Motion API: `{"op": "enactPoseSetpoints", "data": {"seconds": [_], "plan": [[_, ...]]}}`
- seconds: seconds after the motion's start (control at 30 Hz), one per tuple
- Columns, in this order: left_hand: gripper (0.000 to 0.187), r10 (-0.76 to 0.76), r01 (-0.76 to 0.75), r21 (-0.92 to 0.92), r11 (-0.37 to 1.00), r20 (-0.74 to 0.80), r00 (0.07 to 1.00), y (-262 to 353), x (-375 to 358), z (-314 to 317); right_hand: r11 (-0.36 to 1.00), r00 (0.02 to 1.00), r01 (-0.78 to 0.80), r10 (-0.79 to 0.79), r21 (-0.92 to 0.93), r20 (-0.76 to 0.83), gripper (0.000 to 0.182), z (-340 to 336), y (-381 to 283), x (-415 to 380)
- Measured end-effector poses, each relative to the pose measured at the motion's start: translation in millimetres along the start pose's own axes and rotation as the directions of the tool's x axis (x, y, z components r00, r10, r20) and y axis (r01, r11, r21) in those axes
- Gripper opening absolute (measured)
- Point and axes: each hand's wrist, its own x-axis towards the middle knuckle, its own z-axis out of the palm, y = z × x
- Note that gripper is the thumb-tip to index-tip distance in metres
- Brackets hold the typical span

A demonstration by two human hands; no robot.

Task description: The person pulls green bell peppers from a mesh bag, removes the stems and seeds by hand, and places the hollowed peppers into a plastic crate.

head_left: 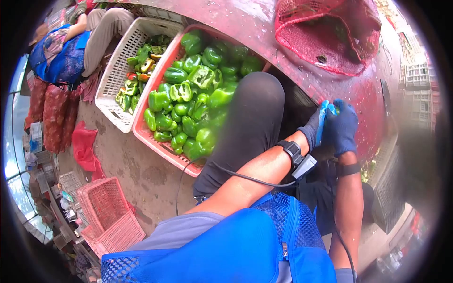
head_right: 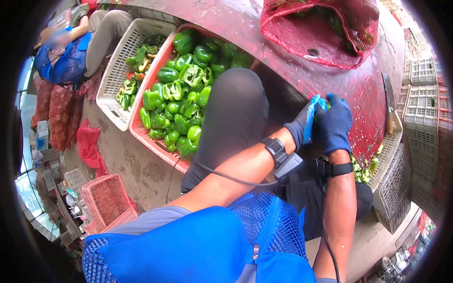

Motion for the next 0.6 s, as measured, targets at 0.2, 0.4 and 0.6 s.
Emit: {"op": "enactPoseSetpoints", "data": {"seconds": [0.2, 0.4, 0.6], "plan": [[0.042, 0.046, -0.045, 0.364, 0.930, 0.004, 0.999, 6, -27, 24, 0.989, 0.999, -0.044, 0.045, 0.138, -0.003, 0.032, 0, 12, 4], [0.031, 0.185, -0.090, 0.530, 0.843, -0.128, 0.974, 2, -28, 29, 0.897, 0.996, -0.066, 0.084, 0.438, -0.022, 0.031, 6, 33, -3], [0.019, 0.227, -0.534, 0.833, 0.143, 0.497, 0.837, -11, 22, -85, 0.497, 0.969, -0.220, 0.209, 0.839, 0.130, 0.024, 4, 41, -17]]}}
